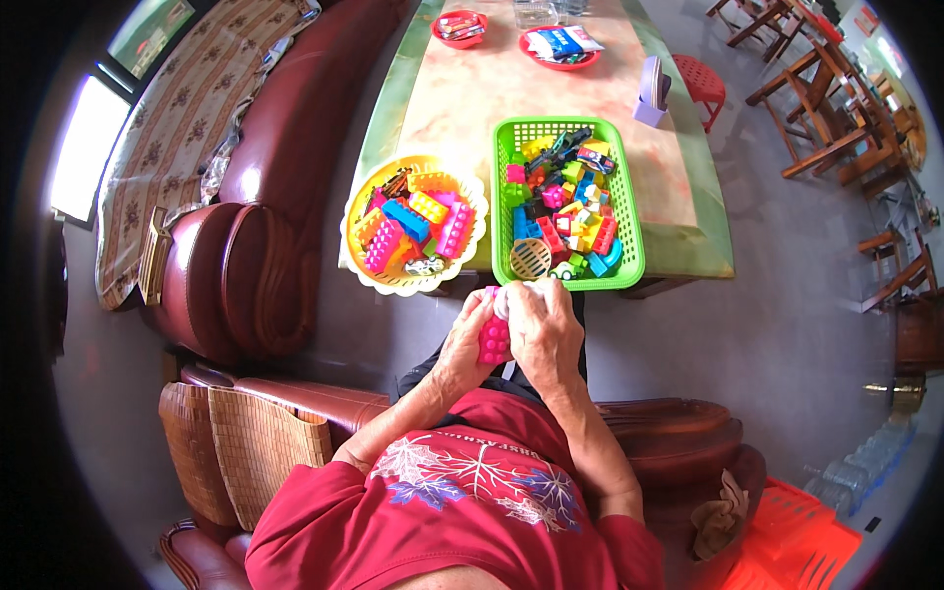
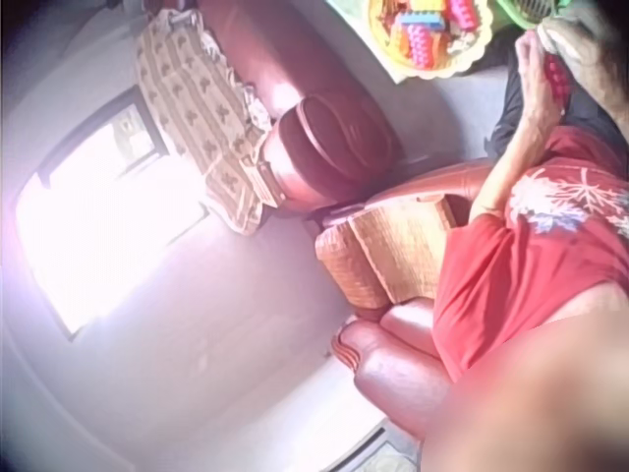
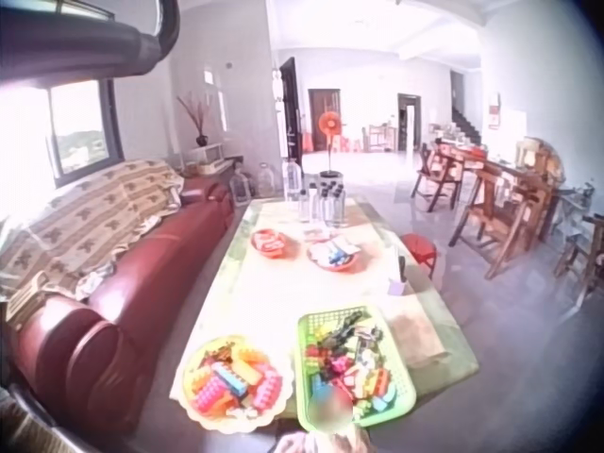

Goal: The person sits and wipes colorful plastic building blocks with a white cloth. They pick up individual blocks from a green basket, wipe them thoroughly, and place them into a yellow bowl. The process is repeated for multiple blocks of various colors.

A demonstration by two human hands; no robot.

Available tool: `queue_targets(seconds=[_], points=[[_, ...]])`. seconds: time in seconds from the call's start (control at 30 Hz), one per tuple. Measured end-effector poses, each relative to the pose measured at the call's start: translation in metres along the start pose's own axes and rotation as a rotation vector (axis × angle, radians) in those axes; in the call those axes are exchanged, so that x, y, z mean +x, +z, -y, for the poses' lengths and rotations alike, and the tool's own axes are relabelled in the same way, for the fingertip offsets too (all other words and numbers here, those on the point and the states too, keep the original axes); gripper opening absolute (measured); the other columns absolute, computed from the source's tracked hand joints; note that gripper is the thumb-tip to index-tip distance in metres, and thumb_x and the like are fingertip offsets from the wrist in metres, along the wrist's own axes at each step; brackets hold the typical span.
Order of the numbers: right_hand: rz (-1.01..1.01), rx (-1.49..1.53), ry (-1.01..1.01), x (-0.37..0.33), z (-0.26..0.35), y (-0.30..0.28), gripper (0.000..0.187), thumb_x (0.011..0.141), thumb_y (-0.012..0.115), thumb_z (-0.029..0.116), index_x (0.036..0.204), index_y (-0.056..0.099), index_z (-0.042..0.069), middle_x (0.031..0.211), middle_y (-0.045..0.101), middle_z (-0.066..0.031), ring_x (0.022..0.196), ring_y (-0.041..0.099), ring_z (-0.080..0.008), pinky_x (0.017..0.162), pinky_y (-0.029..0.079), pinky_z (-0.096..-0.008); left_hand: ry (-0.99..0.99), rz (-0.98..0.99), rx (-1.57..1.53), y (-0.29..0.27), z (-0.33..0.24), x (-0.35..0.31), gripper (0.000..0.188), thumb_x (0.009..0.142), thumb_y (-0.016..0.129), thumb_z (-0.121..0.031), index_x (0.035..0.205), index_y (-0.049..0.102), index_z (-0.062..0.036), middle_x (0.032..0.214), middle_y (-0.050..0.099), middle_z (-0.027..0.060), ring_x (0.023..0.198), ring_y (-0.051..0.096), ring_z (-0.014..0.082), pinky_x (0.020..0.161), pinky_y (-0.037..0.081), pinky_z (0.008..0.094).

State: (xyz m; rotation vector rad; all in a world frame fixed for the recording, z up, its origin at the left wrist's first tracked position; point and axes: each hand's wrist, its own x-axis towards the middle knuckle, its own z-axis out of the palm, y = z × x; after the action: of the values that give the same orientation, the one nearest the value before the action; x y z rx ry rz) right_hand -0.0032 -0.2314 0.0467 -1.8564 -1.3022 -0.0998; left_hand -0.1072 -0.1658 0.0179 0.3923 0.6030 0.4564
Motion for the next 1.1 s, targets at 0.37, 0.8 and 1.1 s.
queue_targets(seconds=[0.37, 0.8, 1.1], points=[[0.188, 0.161, -0.024, -0.023, 0.036, -0.005, 0.033, 0.075, 0.066, -0.002, 0.107, 0.067, 0.007, 0.096, 0.056, -0.0120, 0.084, 0.062, -0.0288, 0.070, 0.053, -0.0357, 0.135, -0.163, -0.023, -0.011, -0.005, 0.012, 0.024, 0.090, 0.065, -0.030, 0.103, 0.054, -0.0131, 0.085, 0.057, 0.0005, 0.070, 0.055, 0.0117, 0.063, 0.049, 0.0280], [-0.008, 0.150, -0.064, -0.029, 0.014, -0.029, 0.034, 0.068, 0.072, -0.003, 0.099, 0.070, 0.012, 0.093, 0.055, -0.0116, 0.075, 0.062, -0.0267, 0.059, 0.054, -0.0360, 0.020, -0.054, -0.210, -0.017, -0.019, 0.018, 0.035, 0.094, 0.054, -0.042, 0.112, 0.054, -0.0118, 0.097, 0.066, 0.0100, 0.073, 0.061, 0.0210, 0.059, 0.053, 0.0364], [0.103, 0.150, -0.073, -0.046, 0.011, -0.005, 0.028, 0.068, 0.072, 0.000, 0.094, 0.070, 0.012, 0.095, 0.055, -0.0107, 0.081, 0.061, -0.0262, 0.062, 0.053, -0.0354, 0.002, 0.027, -0.255, -0.022, -0.027, 0.014, 0.042, 0.094, 0.051, -0.046, 0.116, 0.053, -0.0093, 0.100, 0.064, 0.0088, 0.075, 0.060, 0.0201, 0.056, 0.049, 0.0331]])
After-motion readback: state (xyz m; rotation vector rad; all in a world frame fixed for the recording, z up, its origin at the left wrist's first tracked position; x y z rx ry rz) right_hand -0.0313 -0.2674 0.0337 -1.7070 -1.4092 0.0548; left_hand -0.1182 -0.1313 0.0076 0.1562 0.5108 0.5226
